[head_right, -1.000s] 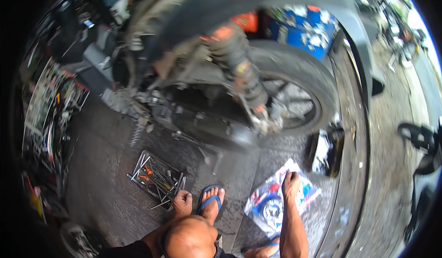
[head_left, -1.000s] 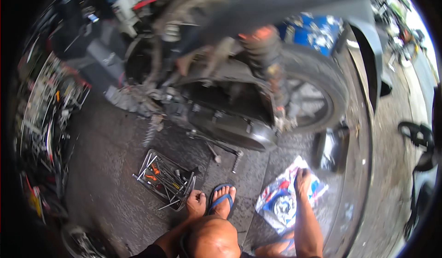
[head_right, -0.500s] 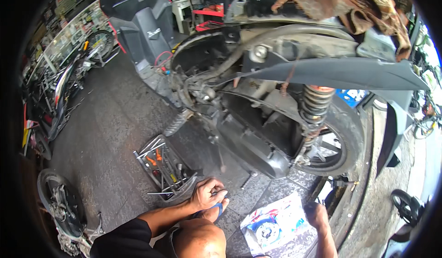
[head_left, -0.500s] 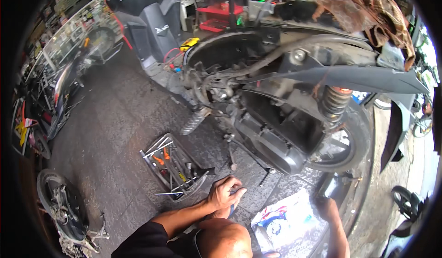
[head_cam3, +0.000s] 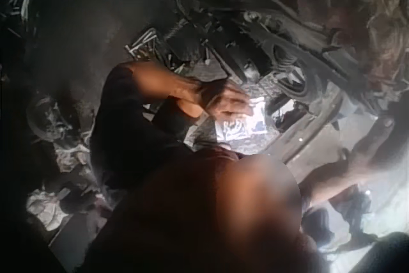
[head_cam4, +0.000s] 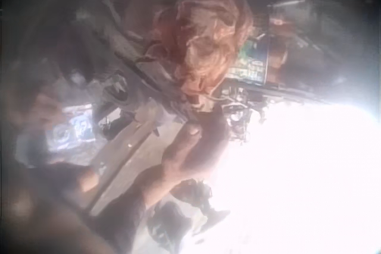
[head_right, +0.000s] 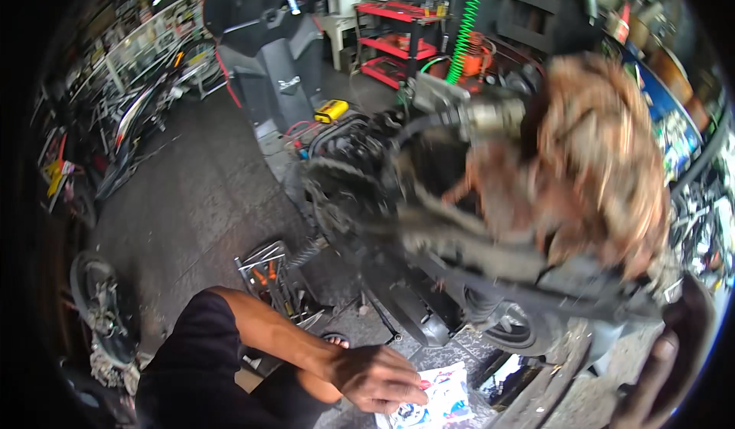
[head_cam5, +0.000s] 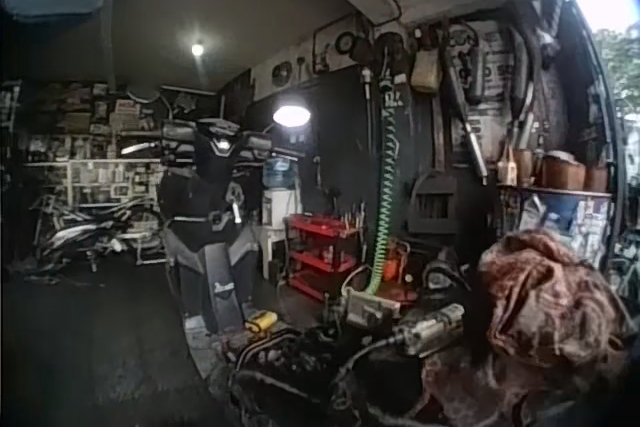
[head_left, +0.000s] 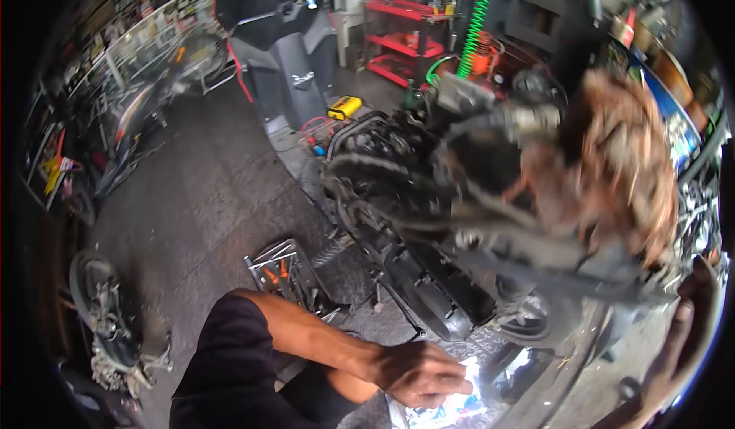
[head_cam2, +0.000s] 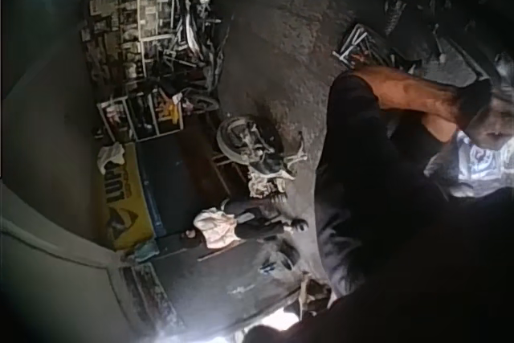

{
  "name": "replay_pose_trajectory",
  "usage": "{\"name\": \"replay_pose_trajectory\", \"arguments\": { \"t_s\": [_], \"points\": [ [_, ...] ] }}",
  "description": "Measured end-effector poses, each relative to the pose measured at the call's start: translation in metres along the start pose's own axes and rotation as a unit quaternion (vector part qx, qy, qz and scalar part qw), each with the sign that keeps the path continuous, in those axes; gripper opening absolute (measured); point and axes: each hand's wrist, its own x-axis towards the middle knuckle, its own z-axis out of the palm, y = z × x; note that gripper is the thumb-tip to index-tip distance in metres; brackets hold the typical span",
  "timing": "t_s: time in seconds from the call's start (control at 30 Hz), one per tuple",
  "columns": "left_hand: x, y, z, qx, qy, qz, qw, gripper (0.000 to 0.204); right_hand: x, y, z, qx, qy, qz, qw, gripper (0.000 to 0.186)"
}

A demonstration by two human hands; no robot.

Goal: The person unscrews bolts from a motorcycle casing using a T-handle wrench, removes a component from the rear wheel area, and places parts into a metal tray.

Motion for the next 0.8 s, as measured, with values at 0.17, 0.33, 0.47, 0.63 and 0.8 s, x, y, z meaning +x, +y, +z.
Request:
{"name": "replay_pose_trajectory", "arguments": {
  "t_s": [0.17,0.33,0.47,0.63,0.8],
  "points": [
    [0.042,0.090,-0.053,-0.048,0.058,-0.212,0.974,0.023,0.128,-0.021,0.046,0.039,-0.287,0.075,0.954,0.076],
    [0.074,0.156,-0.151,0.074,0.271,-0.427,0.859,0.012,0.162,-0.025,0.064,-0.062,-0.376,0.086,0.921,0.058],
    [0.074,0.202,-0.281,0.158,0.377,-0.582,0.703,0.008,0.169,-0.022,0.070,-0.011,-0.373,0.114,0.921,0.057],
    [0.060,0.193,-0.483,0.482,0.415,-0.433,0.639,0.010,0.231,-0.054,0.057,-0.128,-0.505,0.322,0.791,0.057],
    [0.067,0.164,-0.671,0.780,0.260,-0.334,0.461,0.042,0.240,-0.037,0.063,-0.128,-0.304,0.259,0.908,0.059]
  ]
}}
